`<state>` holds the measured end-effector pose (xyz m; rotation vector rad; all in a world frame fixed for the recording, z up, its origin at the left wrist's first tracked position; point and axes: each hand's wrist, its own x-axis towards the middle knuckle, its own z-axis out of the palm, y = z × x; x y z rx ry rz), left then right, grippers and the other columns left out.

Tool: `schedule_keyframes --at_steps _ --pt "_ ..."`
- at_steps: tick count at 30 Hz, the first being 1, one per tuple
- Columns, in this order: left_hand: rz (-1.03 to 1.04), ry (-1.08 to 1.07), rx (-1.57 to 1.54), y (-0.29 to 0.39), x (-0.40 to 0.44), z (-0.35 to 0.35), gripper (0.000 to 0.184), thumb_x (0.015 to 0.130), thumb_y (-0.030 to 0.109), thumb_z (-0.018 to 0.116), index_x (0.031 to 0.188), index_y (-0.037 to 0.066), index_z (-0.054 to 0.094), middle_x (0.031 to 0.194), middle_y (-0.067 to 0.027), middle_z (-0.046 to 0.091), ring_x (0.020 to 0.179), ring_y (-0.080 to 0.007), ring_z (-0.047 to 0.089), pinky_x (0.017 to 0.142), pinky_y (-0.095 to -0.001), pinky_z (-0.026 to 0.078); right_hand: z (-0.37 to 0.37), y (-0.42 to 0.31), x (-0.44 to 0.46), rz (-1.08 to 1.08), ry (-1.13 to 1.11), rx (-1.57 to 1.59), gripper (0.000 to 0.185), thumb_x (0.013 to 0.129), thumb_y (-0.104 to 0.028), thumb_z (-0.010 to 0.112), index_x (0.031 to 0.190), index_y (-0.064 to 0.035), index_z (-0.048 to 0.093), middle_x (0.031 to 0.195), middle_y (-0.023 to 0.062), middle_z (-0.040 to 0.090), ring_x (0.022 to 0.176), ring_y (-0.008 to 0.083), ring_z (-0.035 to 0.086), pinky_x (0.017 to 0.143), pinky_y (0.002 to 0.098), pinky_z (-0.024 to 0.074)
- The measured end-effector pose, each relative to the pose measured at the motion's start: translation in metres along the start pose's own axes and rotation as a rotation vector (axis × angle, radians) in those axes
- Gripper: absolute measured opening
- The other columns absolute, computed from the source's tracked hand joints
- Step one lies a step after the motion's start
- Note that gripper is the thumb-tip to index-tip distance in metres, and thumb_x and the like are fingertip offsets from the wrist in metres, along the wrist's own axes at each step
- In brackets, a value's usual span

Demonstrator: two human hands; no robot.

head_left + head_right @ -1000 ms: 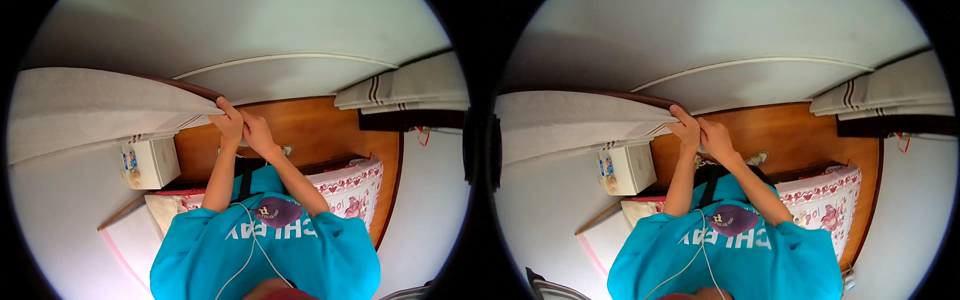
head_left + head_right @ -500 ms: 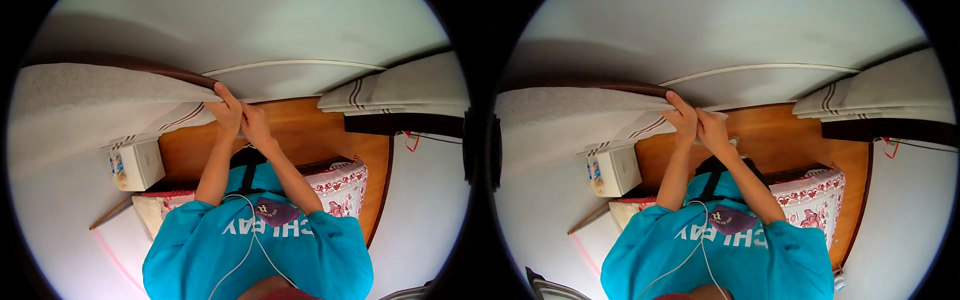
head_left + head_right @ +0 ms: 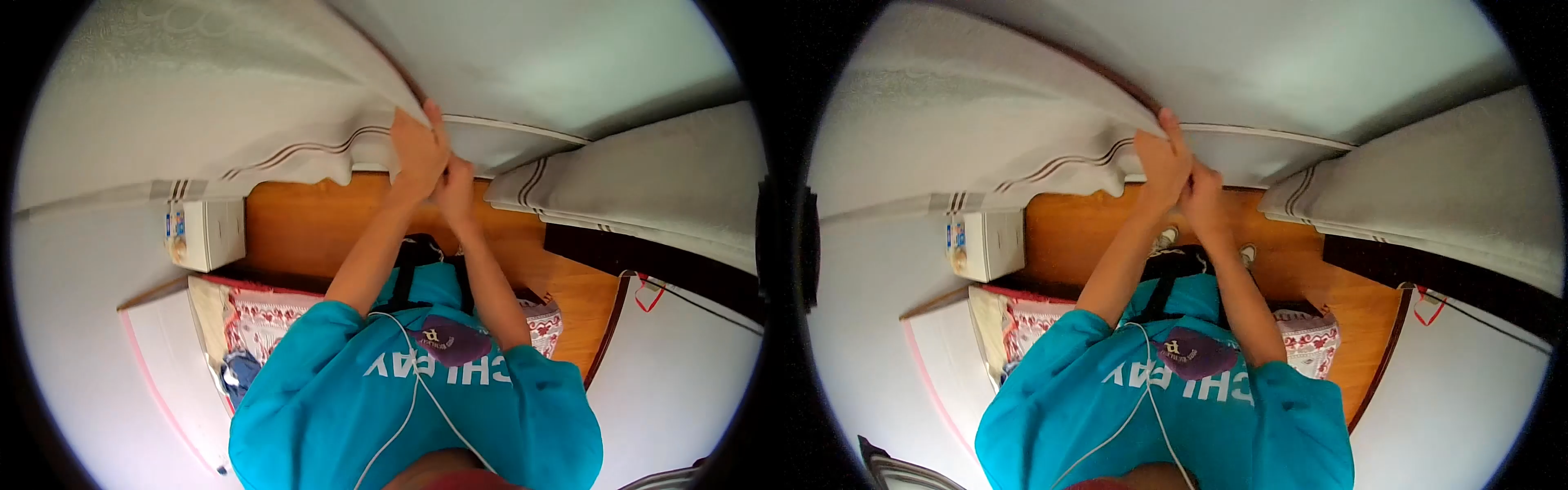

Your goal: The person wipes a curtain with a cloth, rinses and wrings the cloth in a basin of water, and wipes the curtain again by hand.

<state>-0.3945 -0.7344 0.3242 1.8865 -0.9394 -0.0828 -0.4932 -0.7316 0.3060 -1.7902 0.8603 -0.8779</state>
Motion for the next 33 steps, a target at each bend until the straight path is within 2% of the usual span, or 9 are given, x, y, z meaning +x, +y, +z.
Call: schedule_keyframes --at_steps 3,6,9,12,14,17,22,25,33 --pt "0.177 0.191 0.027 0.036 -0.013 0.059 0.050 0.102 0.033 0.045 0.071 -0.006 0.051 0.063 -0.0232 0.053 0.058 -0.0337 0.054 0.052 -0.0432 0.039 -0.054 0.021 -0.002 -0.046 0.051 -0.016 0.026 0.081 -0.005 0.068 0.103 0.0066 0.063 0.083 0.0263 0.066 0.073 0.0377 0.065 0.066 0.0393 0.0504" --pt "0.017 -0.050 0.392 0.065 -0.043 0.101 0.041 0.099 0.026 0.050 0.080 -0.009 0.056 0.073 -0.0285 0.059 0.066 -0.0432 0.060 0.060 -0.0464 0.047 -0.099 0.075 -0.021 -0.073 0.103 -0.002 0.026 0.081 -0.009 0.071 0.101 0.0066 0.064 0.085 0.0225 0.068 0.075 0.0327 0.066 0.067 0.0372 0.0505" --pt "0.253 -0.018 -0.012 0.122 -0.056 0.115 0.027 0.080 0.003 0.058 0.105 -0.006 0.051 0.104 -0.0273 0.057 0.080 -0.0454 0.059 0.067 -0.0483 0.050 -0.140 0.164 -0.044 -0.058 0.185 0.024 0.030 0.081 -0.013 0.074 0.104 0.0039 0.062 0.090 0.0156 0.068 0.080 0.0283 0.065 0.071 0.0357 0.0500" --pt "0.333 -0.162 -0.017 0.151 -0.075 0.140 0.029 0.077 0.003 0.058 0.105 -0.004 0.052 0.108 -0.0251 0.056 0.090 -0.0418 0.062 0.071 -0.0451 0.052 -0.176 0.290 -0.050 -0.415 0.603 -0.694 0.036 0.082 -0.014 0.075 0.109 0.0022 0.059 0.096 0.0095 0.065 0.085 0.0248 0.061 0.076 0.0339 0.0489" --pt "0.466 -0.155 0.003 0.163 -0.086 0.163 0.030 0.078 0.004 0.058 0.106 -0.003 0.052 0.111 -0.0235 0.057 0.094 -0.0376 0.063 0.075 -0.0433 0.054 -0.203 0.246 -0.055 -0.517 0.589 -0.909 0.042 0.081 -0.016 0.077 0.113 0.0015 0.057 0.097 0.0088 0.064 0.085 0.0256 0.062 0.078 0.0338 0.0494" --pt "0.543 -0.263 -0.036 0.182 -0.087 0.175 0.038 0.078 0.002 0.059 0.112 -0.009 0.049 0.114 -0.0295 0.056 0.093 -0.0405 0.064 0.078 -0.0439 0.056 -0.218 0.169 -0.058 0.145 0.299 -0.661 0.040 0.081 -0.016 0.077 0.112 0.0019 0.059 0.102 0.0104 0.066 0.089 0.0229 0.063 0.079 0.0347 0.0496" --pt "0.534 -0.270 -0.018 0.176 -0.085 0.183 0.040 0.080 0.004 0.057 0.117 -0.009 0.049 0.120 -0.0277 0.056 0.099 -0.0409 0.063 0.080 -0.0446 0.056 -0.220 0.142 -0.048 -0.119 0.411 -0.324 0.016 0.084 -0.013 0.072 0.096 -0.0020 0.067 0.091 0.0060 0.070 0.080 0.0165 0.065 0.068 0.0312 0.0518" --pt "0.539 -0.340 0.052 0.186 -0.092 0.177 0.044 0.081 0.007 0.057 0.121 -0.009 0.048 0.121 -0.0270 0.056 0.101 -0.0404 0.063 0.080 -0.0435 0.056 -0.198 0.131 -0.056 0.049 0.574 -0.153 0.017 0.082 -0.012 0.074 0.092 -0.0009 0.067 0.094 0.0078 0.072 0.082 0.0152 0.065 0.068 0.0326 0.0518" --pt "0.386 -0.347 -0.013 0.165 -0.088 0.146 0.043 0.091 0.019 0.060 0.121 -0.010 0.050 0.109 -0.0268 0.060 0.091 -0.0389 0.065 0.077 -0.0437 0.056 -0.190 0.117 -0.050 -0.040 0.380 -0.176 0.023 0.084 -0.011 0.072 0.102 0.0023 0.068 0.090 0.0062 0.070 0.081 0.0133 0.061 0.070 0.0301 0.0492"
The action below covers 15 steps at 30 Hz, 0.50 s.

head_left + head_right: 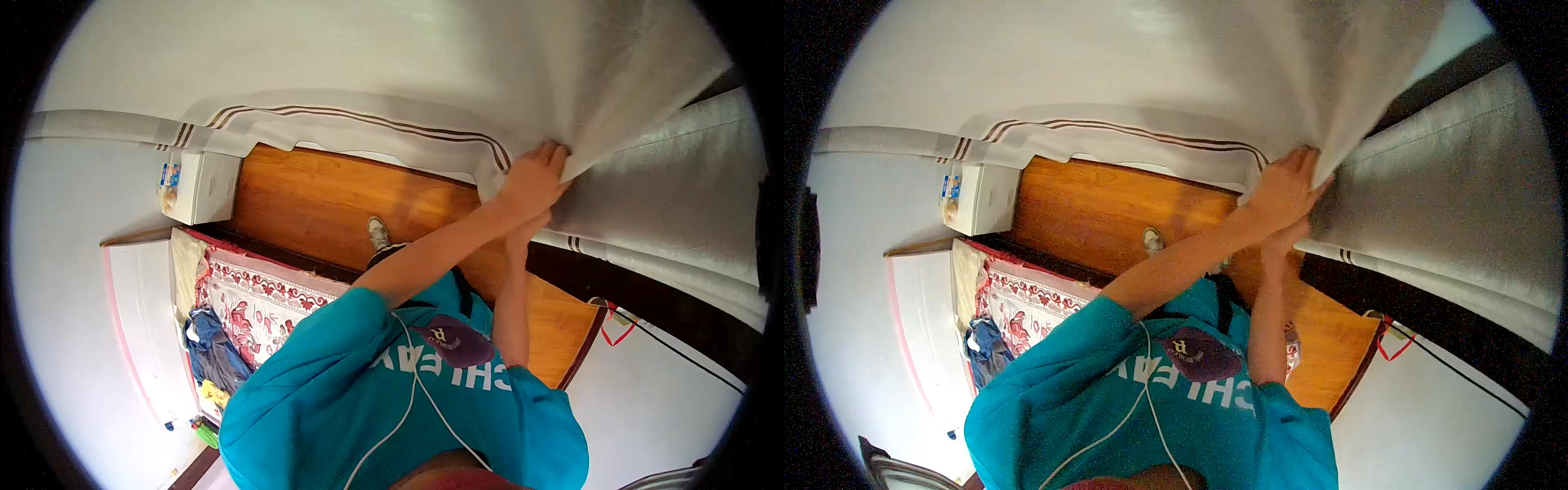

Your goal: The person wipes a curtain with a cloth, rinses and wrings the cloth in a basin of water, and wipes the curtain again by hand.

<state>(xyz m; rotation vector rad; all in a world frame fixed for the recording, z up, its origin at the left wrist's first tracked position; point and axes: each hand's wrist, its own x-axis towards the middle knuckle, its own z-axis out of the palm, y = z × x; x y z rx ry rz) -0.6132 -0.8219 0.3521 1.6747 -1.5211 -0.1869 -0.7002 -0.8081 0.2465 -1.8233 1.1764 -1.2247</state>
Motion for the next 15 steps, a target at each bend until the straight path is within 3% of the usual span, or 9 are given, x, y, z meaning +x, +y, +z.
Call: schedule_keyframes --at_steps 1,4,8,11,13,14,15 --pt "-0.002 0.007 0.002 -0.008 -0.003 -0.002 0.043 0.091 0.019 0.060 0.121 -0.010 0.050 0.109 -0.0268 0.060 0.091 -0.0389 0.065 0.077 -0.0437 0.056 0.006 -0.004 0.001 -0.072 0.070 0.084 0.018 0.086 -0.010 0.070 0.099 0.0023 0.069 0.081 0.0055 0.069 0.070 0.0102 0.059 0.059 0.0285 0.0483" --pt "-0.057 0.207 -0.125 -0.025 -0.011 -0.007 0.038 0.096 0.022 0.056 0.119 -0.008 0.051 0.099 -0.0261 0.060 0.080 -0.0460 0.062 0.067 -0.0477 0.054 0.005 0.010 -0.001 -0.057 -0.084 0.072 0.020 0.091 -0.011 0.064 0.106 0.0025 0.067 0.076 0.0013 0.062 0.066 0.0093 0.052 0.057 0.0257 0.0438" --pt "-0.108 0.193 -0.007 -0.043 -0.008 -0.017 0.038 0.098 0.024 0.053 0.119 -0.007 0.050 0.094 -0.0282 0.062 0.076 -0.0468 0.062 0.066 -0.0488 0.053 0.003 0.010 0.004 0.159 -0.245 0.243 0.027 0.098 -0.011 0.058 0.122 0.0011 0.061 0.090 0.0021 0.066 0.070 0.0047 0.049 0.064 0.0202 0.0414" --pt "-0.210 0.234 -0.023 -0.052 -0.015 -0.040 0.036 0.099 0.026 0.052 0.112 -0.008 0.055 0.089 -0.0307 0.063 0.073 -0.0470 0.062 0.065 -0.0496 0.052 0.008 -0.047 0.019 0.050 -0.166 0.343 0.030 0.101 -0.014 0.053 0.127 -0.0006 0.059 0.081 -0.0008 0.062 0.064 0.0012 0.042 0.059 0.0172 0.0369" --pt "-0.258 0.224 -0.119 -0.067 -0.027 -0.060 0.037 0.099 0.029 0.052 0.107 -0.007 0.060 0.085 -0.0316 0.063 0.075 -0.0464 0.063 0.064 -0.0501 0.051 0.019 -0.081 0.025 0.155 -0.256 0.368 0.032 0.100 -0.022 0.056 0.127 -0.0053 0.064 0.079 -0.0011 0.056 0.062 0.0047 0.042 0.056 0.0214 0.0365" --pt "-0.298 0.197 -0.120 -0.070 -0.034 -0.068 0.025 0.096 0.018 0.057 0.109 -0.004 0.058 0.091 -0.0256 0.063 0.076 -0.0453 0.062 0.066 -0.0492 0.050 0.028 -0.093 0.026 0.096 -0.253 0.421 0.036 0.100 -0.023 0.057 0.132 -0.0075 0.060 0.071 -0.0024 0.054 0.060 0.0050 0.041 0.054 0.0212 0.0358" --pt "-0.296 0.205 -0.121 -0.074 -0.043 -0.079 0.025 0.096 0.018 0.057 0.109 -0.004 0.058 0.091 -0.0256 0.063 0.076 -0.0453 0.062 0.066 -0.0492 0.050 0.031 -0.091 0.027 0.088 -0.256 0.421 0.036 0.100 -0.023 0.057 0.132 -0.0075 0.060 0.071 -0.0024 0.054 0.060 0.0050 0.041 0.054 0.0212 0.0358"
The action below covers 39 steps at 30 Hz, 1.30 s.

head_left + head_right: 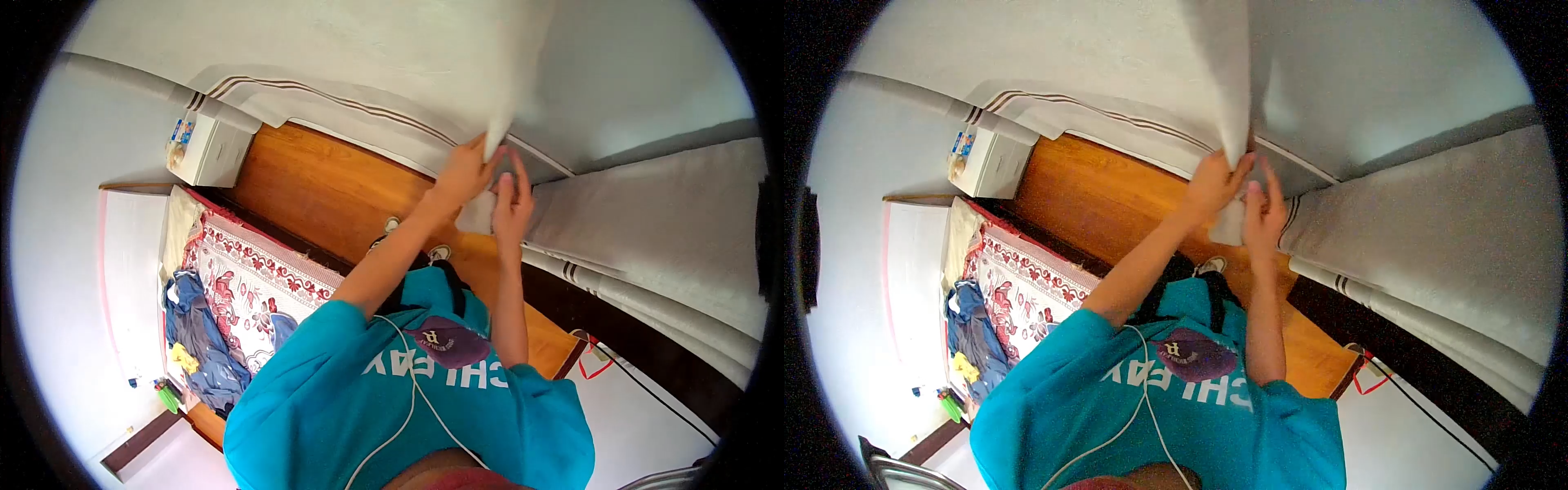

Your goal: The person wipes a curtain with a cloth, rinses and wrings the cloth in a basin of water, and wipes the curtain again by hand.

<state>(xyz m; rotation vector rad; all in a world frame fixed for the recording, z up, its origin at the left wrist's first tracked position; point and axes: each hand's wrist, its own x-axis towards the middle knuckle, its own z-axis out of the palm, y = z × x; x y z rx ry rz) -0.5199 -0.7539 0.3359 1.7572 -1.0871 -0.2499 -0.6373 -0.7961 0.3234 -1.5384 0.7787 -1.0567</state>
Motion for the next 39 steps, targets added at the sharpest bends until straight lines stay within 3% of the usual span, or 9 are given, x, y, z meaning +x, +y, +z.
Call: schedule_keyframes --at_steps 3,9,12,15,19,24,31,33,39 --pt "-0.020 -0.026 -0.053 -0.032 -0.013 -0.024 0.025 0.095 0.015 0.057 0.115 -0.001 0.056 0.091 -0.0263 0.063 0.077 -0.0463 0.061 0.067 -0.0504 0.049 0.014 0.016 0.004 -0.043 -0.321 -0.264 0.046 0.096 -0.024 0.062 0.140 -0.0110 0.054 0.056 -0.0013 0.048 0.054 0.0070 0.040 0.054 0.0227 0.0376" --pt "0.019 -0.018 -0.103 -0.056 -0.025 -0.045 0.032 0.086 0.000 0.060 0.117 0.000 0.054 0.108 -0.0239 0.061 0.090 -0.0453 0.060 0.072 -0.0491 0.049 0.057 -0.032 0.009 -0.124 -0.445 -0.425 0.047 0.092 -0.024 0.068 0.134 -0.0066 0.056 0.057 0.0054 0.056 0.051 0.0107 0.050 0.054 0.0263 0.0448" --pt "0.096 0.027 0.024 -0.072 -0.025 -0.043 0.034 0.082 -0.003 0.060 0.116 0.000 0.055 0.108 -0.0220 0.059 0.093 -0.0452 0.059 0.073 -0.0479 0.050 0.070 -0.022 0.011 -0.067 -0.348 -0.263 0.041 0.090 -0.023 0.071 0.124 -0.0035 0.058 0.060 0.0075 0.063 0.050 0.0128 0.056 0.054 0.0278 0.0467" --pt "-0.014 -0.068 -0.049 -0.069 -0.024 -0.052 0.033 0.080 -0.004 0.060 0.113 -0.001 0.056 0.103 -0.0208 0.059 0.091 -0.0450 0.059 0.073 -0.0476 0.050 0.075 -0.029 0.013 -0.010 -0.312 -0.281 0.035 0.089 -0.022 0.072 0.113 -0.0016 0.059 0.063 0.0093 0.066 0.053 0.0139 0.060 0.054 0.0274 0.0469" --pt "0.021 -0.074 0.026 -0.067 -0.025 -0.058 0.030 0.079 -0.005 0.059 0.108 -0.001 0.056 0.100 -0.0196 0.058 0.089 -0.0443 0.059 0.073 -0.0479 0.050 0.073 -0.032 0.014 -0.005 -0.269 -0.335 0.034 0.087 -0.021 0.074 0.110 -0.0009 0.059 0.063 0.0088 0.066 0.053 0.0147 0.062 0.054 0.0277 0.0469" --pt "0.137 0.025 0.140 -0.077 -0.033 -0.058 0.031 0.075 -0.005 0.059 0.105 0.001 0.057 0.102 -0.0191 0.059 0.091 -0.0425 0.059 0.073 -0.0466 0.050 0.072 -0.027 0.006 -0.080 -0.377 -0.342 0.034 0.084 -0.026 0.077 0.100 -0.0002 0.062 0.066 0.0104 0.067 0.055 0.0157 0.062 0.055 0.0290 0.0472" --pt "0.070 -0.059 0.151 -0.072 -0.045 -0.047 0.032 0.075 -0.002 0.060 0.106 -0.003 0.056 0.106 -0.0210 0.059 0.093 -0.0425 0.060 0.075 -0.0451 0.051 0.061 -0.003 0.003 -0.038 -0.519 -0.476 0.030 0.089 -0.029 0.071 0.100 -0.0017 0.063 0.072 0.0128 0.068 0.061 0.0215 0.065 0.058 0.0325 0.0490" --pt "0.161 -0.014 0.126 -0.078 -0.044 -0.028 0.030 0.074 -0.003 0.059 0.104 -0.005 0.055 0.105 -0.0215 0.059 0.094 -0.0433 0.059 0.076 -0.0453 0.051 0.053 0.020 -0.004 -0.086 -0.283 -0.287 0.023 0.093 -0.019 0.068 0.099 0.0012 0.060 0.069 0.0095 0.068 0.059 0.0112 0.057 0.056 0.0272 0.0452" --pt "0.077 -0.168 0.087 -0.084 -0.049 -0.001 0.029 0.075 -0.005 0.056 0.103 0.001 0.059 0.100 -0.0180 0.059 0.092 -0.0422 0.059 0.076 -0.0455 0.051 0.026 0.057 -0.012 0.007 -0.186 -0.303 0.023 0.096 -0.018 0.064 0.096 0.0006 0.050 0.071 0.0111 0.067 0.065 0.0107 0.061 0.059 0.0271 0.0462"
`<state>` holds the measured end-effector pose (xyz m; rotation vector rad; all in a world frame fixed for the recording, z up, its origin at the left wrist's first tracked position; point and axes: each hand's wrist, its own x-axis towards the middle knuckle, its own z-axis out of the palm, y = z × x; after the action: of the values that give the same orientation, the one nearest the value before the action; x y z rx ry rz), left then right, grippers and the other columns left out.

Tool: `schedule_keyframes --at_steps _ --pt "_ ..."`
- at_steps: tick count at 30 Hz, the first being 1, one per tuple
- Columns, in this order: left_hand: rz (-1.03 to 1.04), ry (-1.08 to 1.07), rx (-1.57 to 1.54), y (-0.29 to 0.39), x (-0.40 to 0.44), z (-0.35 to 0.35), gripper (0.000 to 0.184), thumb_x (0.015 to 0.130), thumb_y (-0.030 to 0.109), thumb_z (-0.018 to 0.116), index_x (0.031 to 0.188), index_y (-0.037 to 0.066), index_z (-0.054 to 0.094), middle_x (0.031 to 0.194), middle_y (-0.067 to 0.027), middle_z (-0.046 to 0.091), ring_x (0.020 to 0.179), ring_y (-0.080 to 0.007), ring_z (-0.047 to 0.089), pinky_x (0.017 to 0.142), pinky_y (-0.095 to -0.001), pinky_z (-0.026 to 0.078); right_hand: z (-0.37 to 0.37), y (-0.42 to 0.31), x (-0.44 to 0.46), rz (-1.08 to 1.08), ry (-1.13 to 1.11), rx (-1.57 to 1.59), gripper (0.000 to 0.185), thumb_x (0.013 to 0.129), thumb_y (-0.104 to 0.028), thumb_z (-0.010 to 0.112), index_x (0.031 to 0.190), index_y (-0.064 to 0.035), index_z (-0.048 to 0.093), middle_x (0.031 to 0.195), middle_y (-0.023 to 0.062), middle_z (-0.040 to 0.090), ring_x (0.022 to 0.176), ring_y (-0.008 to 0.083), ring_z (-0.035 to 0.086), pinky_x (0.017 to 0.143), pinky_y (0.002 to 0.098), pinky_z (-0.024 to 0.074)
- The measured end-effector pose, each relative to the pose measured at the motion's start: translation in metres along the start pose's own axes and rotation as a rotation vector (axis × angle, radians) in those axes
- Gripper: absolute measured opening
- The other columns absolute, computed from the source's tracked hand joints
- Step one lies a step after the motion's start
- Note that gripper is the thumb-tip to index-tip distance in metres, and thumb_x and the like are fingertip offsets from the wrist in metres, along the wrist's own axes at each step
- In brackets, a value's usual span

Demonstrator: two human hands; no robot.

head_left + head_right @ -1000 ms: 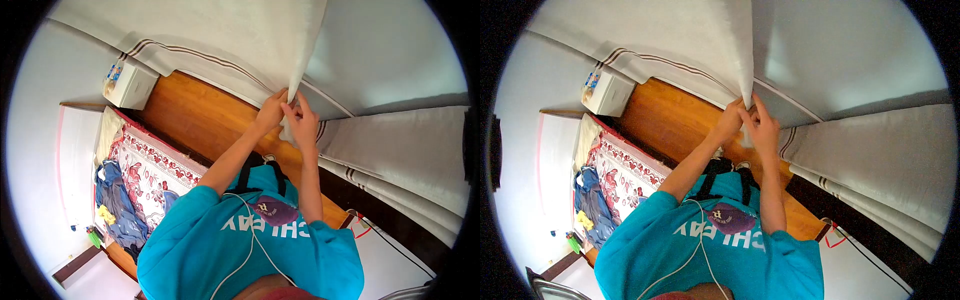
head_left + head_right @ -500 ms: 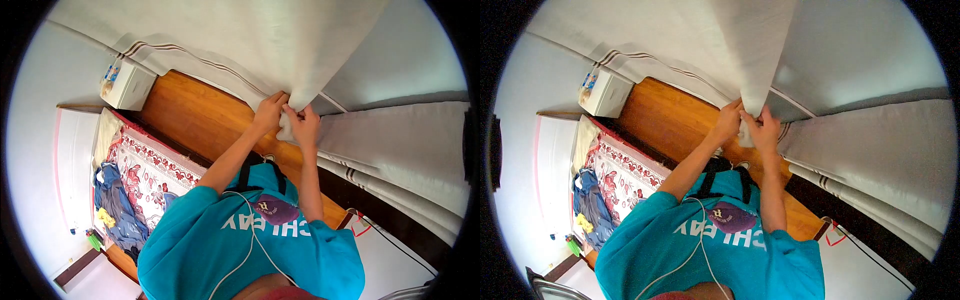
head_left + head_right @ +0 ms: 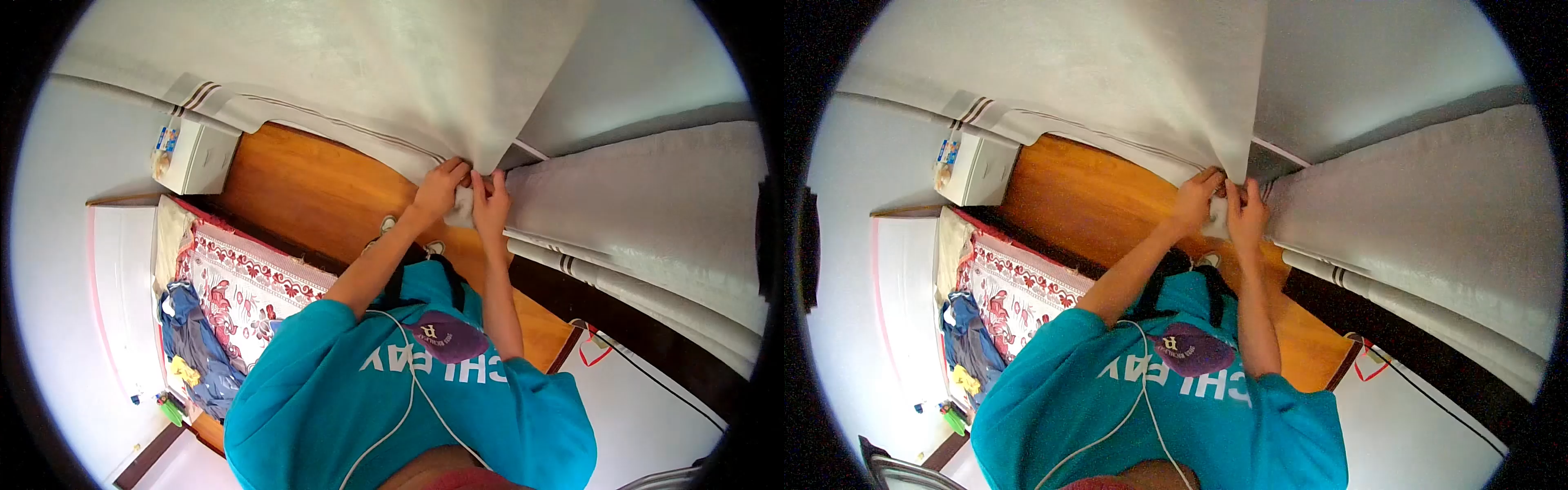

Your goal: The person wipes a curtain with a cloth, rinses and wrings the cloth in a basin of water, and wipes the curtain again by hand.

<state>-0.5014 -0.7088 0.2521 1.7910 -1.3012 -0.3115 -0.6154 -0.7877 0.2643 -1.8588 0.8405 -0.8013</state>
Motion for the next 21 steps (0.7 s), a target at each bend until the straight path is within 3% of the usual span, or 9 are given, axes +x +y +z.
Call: schedule_keyframes --at_steps 1,3,4,7,9,10,16,18,21 --pt "-0.011 -0.001 0.003 0.000 -0.002 0.001 0.029 0.075 -0.005 0.056 0.103 0.001 0.059 0.100 -0.0180 0.059 0.092 -0.0422 0.059 0.076 -0.0455 0.051 0.001 0.003 0.000 0.006 -0.009 0.004 0.023 0.096 -0.018 0.064 0.096 0.0006 0.050 0.071 0.0111 0.067 0.065 0.0107 0.061 0.059 0.0271 0.0462" --pt "-0.079 0.054 -0.074 -0.001 -0.005 -0.004 0.024 0.079 -0.002 0.057 0.102 0.002 0.062 0.093 -0.0180 0.062 0.087 -0.0412 0.062 0.073 -0.0457 0.051 0.006 0.005 0.002 -0.012 0.006 -0.030 0.025 0.096 -0.025 0.062 0.105 -0.0019 0.057 0.078 0.0151 0.071 0.073 0.0273 0.071 0.064 0.0339 0.0508" --pt "-0.094 0.063 -0.061 0.000 -0.007 -0.008 0.024 0.079 -0.002 0.057 0.102 0.002 0.062 0.093 -0.0180 0.062 0.087 -0.0412 0.062 0.073 -0.0457 0.051 0.008 0.003 0.002 -0.012 -0.012 -0.018 0.025 0.096 -0.025 0.062 0.105 -0.0019 0.057 0.078 0.0151 0.071 0.073 0.0273 0.071 0.064 0.0339 0.0508" --pt "-0.309 0.040 -0.237 0.000 -0.014 -0.028 0.014 0.089 0.006 0.059 0.100 -0.001 0.064 0.086 -0.0201 0.065 0.079 -0.0380 0.064 0.071 -0.0423 0.052 0.016 -0.008 0.009 -0.040 -0.023 0.024 0.024 0.097 -0.023 0.062 0.105 -0.0006 0.056 0.075 0.0134 0.070 0.067 0.0196 0.067 0.062 0.0317 0.0491" --pt "-0.449 -0.076 -0.170 0.001 -0.027 -0.043 0.018 0.096 0.016 0.059 0.103 0.002 0.068 0.087 -0.0181 0.069 0.069 -0.0281 0.067 0.062 -0.0376 0.052 0.023 -0.012 0.010 -0.006 0.046 0.086 0.023 0.097 -0.020 0.062 0.103 0.0009 0.056 0.069 0.0106 0.066 0.062 0.0112 0.058 0.058 0.0288 0.0456" --pt "-0.394 -0.028 -0.326 -0.011 -0.039 -0.039 0.028 0.097 0.021 0.061 0.117 0.002 0.064 0.097 -0.0165 0.070 0.079 -0.0216 0.069 0.067 -0.0342 0.053 0.025 -0.014 0.011 -0.026 0.068 -0.009 0.022 0.097 -0.018 0.062 0.101 0.0018 0.055 0.064 0.0087 0.063 0.061 0.0078 0.053 0.057 0.0272 0.0428" --pt "-0.386 -0.075 -0.676 -0.032 -0.050 -0.043 0.059 0.088 0.030 0.072 0.134 0.000 0.051 0.121 -0.0162 0.062 0.092 -0.0161 0.063 0.078 -0.0313 0.051 0.047 -0.012 0.009 -0.032 0.115 -0.052 0.025 0.097 -0.021 0.062 0.098 0.0018 0.052 0.060 0.0046 0.056 0.058 0.0079 0.043 0.054 0.0250 0.0378" --pt "-0.429 -0.104 -0.634 -0.031 -0.048 -0.058 0.061 0.085 0.031 0.075 0.132 -0.001 0.052 0.118 -0.0157 0.064 0.090 -0.0161 0.062 0.078 -0.0313 0.051 0.055 -0.016 0.007 0.006 0.142 -0.035 0.027 0.097 -0.021 0.063 0.097 0.0022 0.050 0.059 0.0003 0.048 0.058 0.0074 0.037 0.052 0.0246 0.0341" --pt "-0.434 -0.152 -0.575 -0.041 -0.045 -0.080 0.062 0.082 0.031 0.077 0.129 -0.003 0.055 0.112 -0.0151 0.066 0.086 -0.0172 0.061 0.077 -0.0321 0.050 0.076 -0.014 0.004 -0.010 0.249 0.010 0.027 0.097 -0.022 0.063 0.097 0.0021 0.050 0.059 -0.0003 0.048 0.059 0.0067 0.037 0.052 0.0243 0.0327"
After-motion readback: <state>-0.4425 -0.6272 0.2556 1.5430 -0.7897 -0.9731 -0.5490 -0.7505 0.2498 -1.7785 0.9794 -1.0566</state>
